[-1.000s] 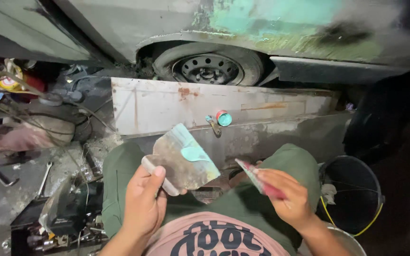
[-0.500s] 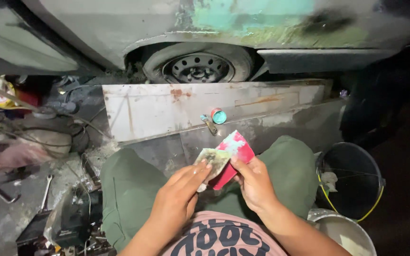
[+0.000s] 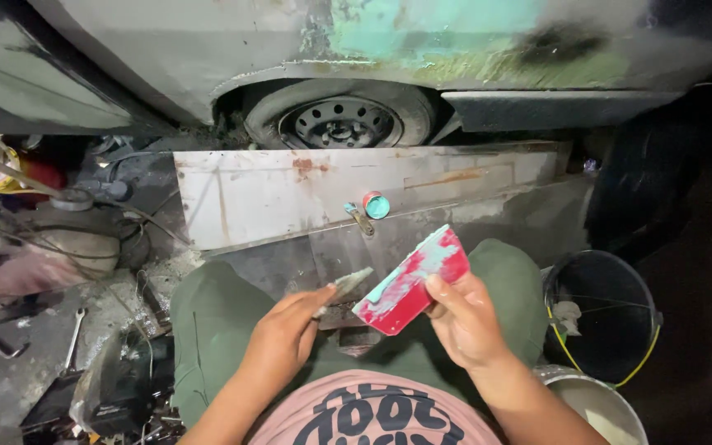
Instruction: The person mixes a light blue paste with a hardener on a red plastic card using a metal putty knife. They then apply the mixed filler to the car's wheel arch area, smoothing it over the surface.
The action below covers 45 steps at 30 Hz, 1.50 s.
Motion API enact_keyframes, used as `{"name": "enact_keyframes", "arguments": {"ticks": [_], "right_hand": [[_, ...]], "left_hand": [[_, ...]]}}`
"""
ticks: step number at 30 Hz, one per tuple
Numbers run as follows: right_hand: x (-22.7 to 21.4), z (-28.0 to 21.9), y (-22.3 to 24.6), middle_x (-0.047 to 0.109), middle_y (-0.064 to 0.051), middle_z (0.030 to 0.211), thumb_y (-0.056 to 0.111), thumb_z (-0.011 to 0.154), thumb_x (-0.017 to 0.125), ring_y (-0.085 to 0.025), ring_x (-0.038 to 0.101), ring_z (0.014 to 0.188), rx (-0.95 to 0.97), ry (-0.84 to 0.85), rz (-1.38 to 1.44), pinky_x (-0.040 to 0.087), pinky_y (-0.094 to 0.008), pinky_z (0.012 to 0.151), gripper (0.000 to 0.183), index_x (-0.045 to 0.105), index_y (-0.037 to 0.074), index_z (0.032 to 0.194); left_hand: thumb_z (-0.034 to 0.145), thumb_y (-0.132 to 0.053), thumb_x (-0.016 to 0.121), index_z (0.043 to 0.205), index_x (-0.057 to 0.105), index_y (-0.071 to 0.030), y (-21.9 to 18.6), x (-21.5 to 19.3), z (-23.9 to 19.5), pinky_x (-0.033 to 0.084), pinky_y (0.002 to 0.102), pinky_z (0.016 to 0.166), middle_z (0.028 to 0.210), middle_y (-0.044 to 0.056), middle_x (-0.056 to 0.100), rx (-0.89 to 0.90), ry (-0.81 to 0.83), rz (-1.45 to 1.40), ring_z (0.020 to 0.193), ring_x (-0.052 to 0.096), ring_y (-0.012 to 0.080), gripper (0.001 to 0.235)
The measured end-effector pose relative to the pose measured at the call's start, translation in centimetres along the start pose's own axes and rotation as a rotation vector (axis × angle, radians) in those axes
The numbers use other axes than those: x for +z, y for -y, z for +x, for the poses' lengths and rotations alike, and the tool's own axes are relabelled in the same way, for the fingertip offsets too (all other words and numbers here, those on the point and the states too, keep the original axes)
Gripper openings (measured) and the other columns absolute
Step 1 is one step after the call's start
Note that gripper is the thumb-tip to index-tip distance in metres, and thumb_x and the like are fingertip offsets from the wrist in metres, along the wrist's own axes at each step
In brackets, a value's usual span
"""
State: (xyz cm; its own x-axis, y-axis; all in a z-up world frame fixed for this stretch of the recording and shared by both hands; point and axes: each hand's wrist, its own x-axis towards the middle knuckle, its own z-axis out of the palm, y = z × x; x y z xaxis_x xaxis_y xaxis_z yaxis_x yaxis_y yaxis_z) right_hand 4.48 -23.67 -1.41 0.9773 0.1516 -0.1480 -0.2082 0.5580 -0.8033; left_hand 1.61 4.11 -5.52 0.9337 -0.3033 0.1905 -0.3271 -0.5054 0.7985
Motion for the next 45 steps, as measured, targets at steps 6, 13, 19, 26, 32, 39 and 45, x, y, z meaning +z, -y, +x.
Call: {"name": "enact_keyframes", "arguments": {"ticks": [6, 13, 19, 26, 32, 39, 45], "right_hand": [[-0.5, -0.1, 1.7, 0.075, -0.017, 0.098, 0.010, 0.100, 0.063, -0.028, 0.073, 0.094, -0.084, -0.099, -0.103, 0.057, -0.038, 0.084, 0.016, 0.070, -0.004, 0.101], [2.1, 0.5, 6.0, 0.073, -0.018, 0.121, 0.053, 0.113, 0.021, -0.037, 0.074, 0.115, -0.878, 0.489, -1.209, 0.059, -0.049, 0.102, 0.073, 0.071, 0.000, 0.116], [2.5, -0.1, 6.8, 0.074, -0.006, 0.120, 0.017, 0.109, 0.036, -0.035, 0.070, 0.112, -1.054, 0.685, -1.481, 0.056, -0.048, 0.096, 0.039, 0.074, 0.012, 0.115], [-2.0, -1.1, 5.8, 0.074, -0.008, 0.122, 0.016, 0.106, 0.040, -0.031, 0.071, 0.112, -0.993, 0.569, -1.554, 0.055, -0.044, 0.098, 0.035, 0.072, 0.010, 0.118], [-3.4, -1.2, -2.2, 0.078, -0.012, 0.095, 0.015, 0.090, 0.072, -0.019, 0.071, 0.085, -0.207, -0.347, -0.766, 0.060, -0.036, 0.076, 0.020, 0.076, -0.002, 0.100], [1.5, 3.5, -3.6, 0.067, 0.003, 0.073, 0.017, 0.095, 0.071, -0.007, 0.062, 0.064, 0.106, -0.364, -0.199, 0.052, -0.024, 0.053, 0.008, 0.066, 0.014, 0.089], [2.0, 4.4, -3.3, 0.077, -0.008, 0.095, 0.017, 0.095, 0.068, -0.016, 0.071, 0.076, 0.223, -0.356, -0.112, 0.060, -0.028, 0.062, 0.018, 0.070, 0.006, 0.109]], "left_hand": [[0.099, -0.036, 0.058, 0.075, 0.064, -0.013, 0.2, 1.6, -0.7, 0.044, 0.029, 0.064, 0.065, -0.005, 0.064, -0.615, -0.106, -0.237, 0.066, 0.053, 0.0089, 0.034], [0.096, -0.017, 0.062, 0.126, 0.068, 0.007, -5.5, 1.1, 0.7, 0.057, 0.034, 0.064, 0.102, 0.019, 0.076, -0.918, -0.277, -1.281, 0.082, 0.069, 0.0222, 0.039], [0.094, -0.016, 0.062, 0.122, 0.068, 0.009, -8.9, -1.5, 2.1, 0.057, 0.042, 0.080, 0.103, 0.023, 0.074, -0.859, -0.363, -1.338, 0.090, 0.070, 0.0308, 0.037], [0.095, -0.011, 0.056, 0.138, 0.059, 0.006, -8.1, -2.6, 3.3, 0.054, 0.045, 0.090, 0.123, 0.025, 0.070, -0.861, -0.649, -1.332, 0.108, 0.066, 0.0322, 0.046], [0.099, -0.039, 0.053, 0.107, 0.061, -0.009, -6.0, -2.7, 2.7, 0.054, 0.032, 0.080, 0.094, 0.005, 0.076, -0.480, -0.360, -0.465, 0.085, 0.070, 0.0146, 0.032], [0.080, 0.021, 0.038, 0.142, 0.055, -0.003, -5.7, -0.7, 4.3, 0.045, 0.045, 0.119, 0.142, 0.018, 0.062, 0.255, -0.141, 0.017, 0.134, 0.060, 0.0371, 0.069], [0.083, 0.011, 0.053, 0.152, 0.047, -0.011, -3.2, 0.1, 3.8, 0.049, 0.048, 0.107, 0.152, 0.017, 0.050, 0.230, 0.037, 0.356, 0.140, 0.050, 0.0388, 0.072]]}}
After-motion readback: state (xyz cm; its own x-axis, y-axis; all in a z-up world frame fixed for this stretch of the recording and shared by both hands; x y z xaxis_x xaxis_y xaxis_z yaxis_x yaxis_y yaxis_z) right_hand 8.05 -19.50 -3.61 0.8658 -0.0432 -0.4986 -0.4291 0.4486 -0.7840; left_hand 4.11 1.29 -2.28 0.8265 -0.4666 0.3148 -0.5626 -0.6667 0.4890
